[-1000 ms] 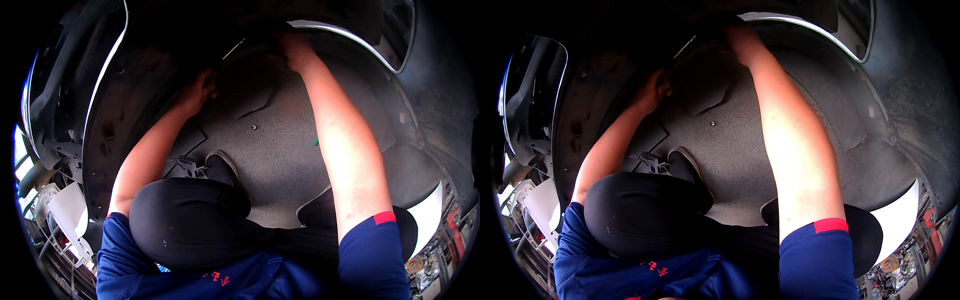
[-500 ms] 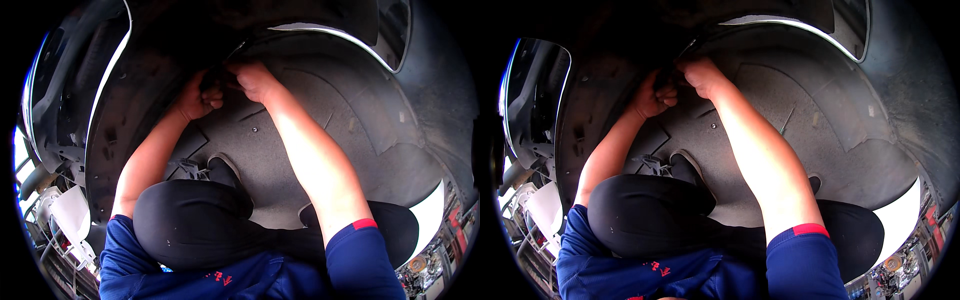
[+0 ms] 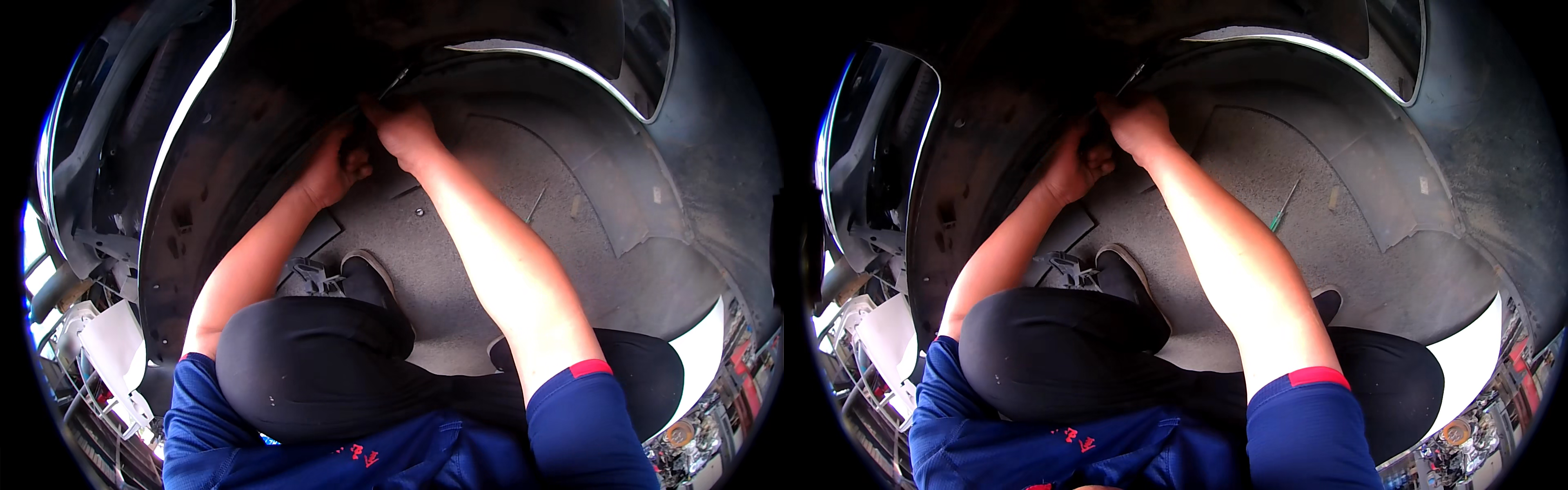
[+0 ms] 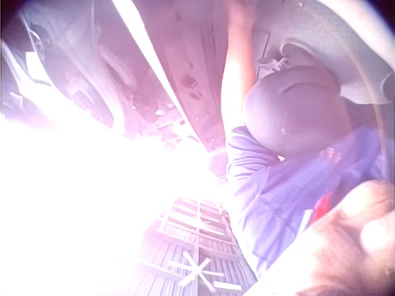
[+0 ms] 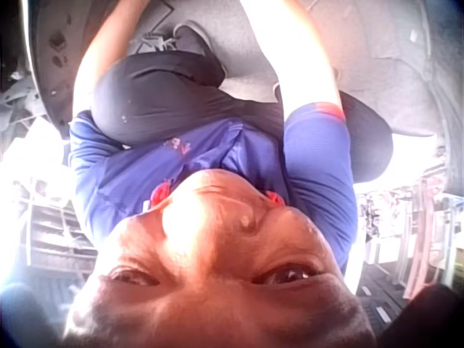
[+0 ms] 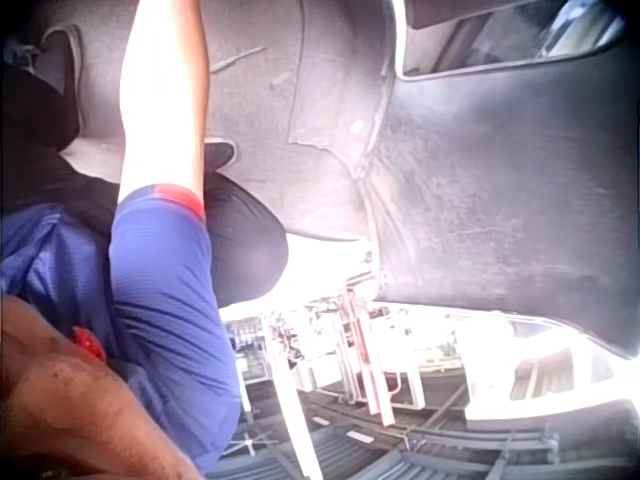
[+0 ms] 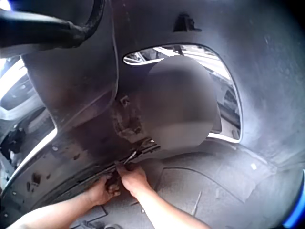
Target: The person unscrews fasteners from a car bumper panel using a screwdriver, carries the removed screws across the workshop, and then unscrews fasteners from another car bumper panel with the screwdriver.
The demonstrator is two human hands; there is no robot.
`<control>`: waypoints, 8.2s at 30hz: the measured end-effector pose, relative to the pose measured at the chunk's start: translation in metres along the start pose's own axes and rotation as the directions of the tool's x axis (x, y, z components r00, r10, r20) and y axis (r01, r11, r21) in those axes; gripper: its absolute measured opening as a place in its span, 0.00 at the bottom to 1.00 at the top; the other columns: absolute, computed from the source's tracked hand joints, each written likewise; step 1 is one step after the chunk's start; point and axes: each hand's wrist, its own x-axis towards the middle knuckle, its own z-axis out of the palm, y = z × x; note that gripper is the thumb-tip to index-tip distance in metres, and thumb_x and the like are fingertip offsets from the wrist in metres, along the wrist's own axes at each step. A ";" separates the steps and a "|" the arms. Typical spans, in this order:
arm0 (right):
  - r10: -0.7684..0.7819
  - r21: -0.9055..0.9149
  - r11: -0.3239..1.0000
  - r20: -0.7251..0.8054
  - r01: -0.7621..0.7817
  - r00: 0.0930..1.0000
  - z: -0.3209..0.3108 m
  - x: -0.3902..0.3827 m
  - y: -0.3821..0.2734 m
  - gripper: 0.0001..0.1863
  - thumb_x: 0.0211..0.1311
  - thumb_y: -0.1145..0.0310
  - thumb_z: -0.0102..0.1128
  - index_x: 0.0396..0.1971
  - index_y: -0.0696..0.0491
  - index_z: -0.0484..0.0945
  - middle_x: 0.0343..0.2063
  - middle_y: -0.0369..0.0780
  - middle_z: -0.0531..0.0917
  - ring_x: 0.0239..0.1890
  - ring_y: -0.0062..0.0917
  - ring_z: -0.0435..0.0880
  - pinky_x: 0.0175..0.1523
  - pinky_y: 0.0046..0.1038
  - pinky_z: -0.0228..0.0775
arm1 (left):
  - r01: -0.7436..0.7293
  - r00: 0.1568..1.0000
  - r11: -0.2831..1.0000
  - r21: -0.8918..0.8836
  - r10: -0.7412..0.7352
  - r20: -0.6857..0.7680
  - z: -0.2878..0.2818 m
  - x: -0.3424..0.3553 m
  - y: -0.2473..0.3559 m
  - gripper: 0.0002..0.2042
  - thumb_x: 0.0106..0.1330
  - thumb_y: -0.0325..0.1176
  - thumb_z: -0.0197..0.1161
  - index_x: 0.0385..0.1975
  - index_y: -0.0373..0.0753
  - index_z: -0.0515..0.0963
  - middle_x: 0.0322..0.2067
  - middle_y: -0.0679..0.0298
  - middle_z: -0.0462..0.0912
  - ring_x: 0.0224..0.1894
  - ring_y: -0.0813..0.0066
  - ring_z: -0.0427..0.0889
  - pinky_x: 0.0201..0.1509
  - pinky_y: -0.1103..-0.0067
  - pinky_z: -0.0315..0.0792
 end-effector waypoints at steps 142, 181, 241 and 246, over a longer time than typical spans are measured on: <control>0.167 0.669 0.719 0.099 -0.190 0.981 -0.040 0.055 0.009 0.13 0.64 0.68 0.63 0.46 0.57 0.83 0.43 0.43 0.86 0.47 0.31 0.84 0.54 0.31 0.75 | -0.148 0.961 0.697 0.702 -0.067 0.269 -0.004 -0.008 -0.020 0.15 0.68 0.45 0.62 0.41 0.39 0.77 0.27 0.73 0.71 0.27 0.82 0.67 0.35 0.77 0.69; 0.849 -0.801 0.519 0.523 -0.298 0.073 0.253 -0.420 -0.380 0.14 0.75 0.59 0.52 0.42 0.55 0.76 0.29 0.37 0.81 0.27 0.20 0.80 0.35 0.23 0.75 | -0.359 0.862 0.687 -0.632 -0.015 -0.506 -0.146 -0.619 -0.041 0.12 0.73 0.28 0.41 0.48 0.32 0.71 0.26 0.68 0.70 0.20 0.83 0.62 0.24 0.82 0.63; 0.726 -0.805 0.529 0.264 -0.269 0.635 0.581 -0.786 -0.068 0.23 0.70 0.70 0.55 0.63 0.59 0.68 0.31 0.33 0.78 0.27 0.13 0.74 0.32 0.19 0.70 | -0.532 0.846 0.309 -0.789 0.241 -0.476 -0.615 -0.890 -0.197 0.21 0.70 0.20 0.45 0.63 0.37 0.68 0.59 0.46 0.77 0.39 0.76 0.84 0.49 0.75 0.79; 0.751 -0.752 0.561 0.287 -0.345 0.595 0.601 -0.816 -0.042 0.23 0.70 0.71 0.54 0.63 0.60 0.67 0.31 0.34 0.78 0.27 0.14 0.74 0.32 0.19 0.69 | -0.488 0.871 0.359 -0.796 0.143 -0.469 -0.644 -0.922 -0.201 0.32 0.65 0.17 0.38 0.73 0.37 0.50 0.63 0.37 0.70 0.25 0.82 0.67 0.34 0.81 0.68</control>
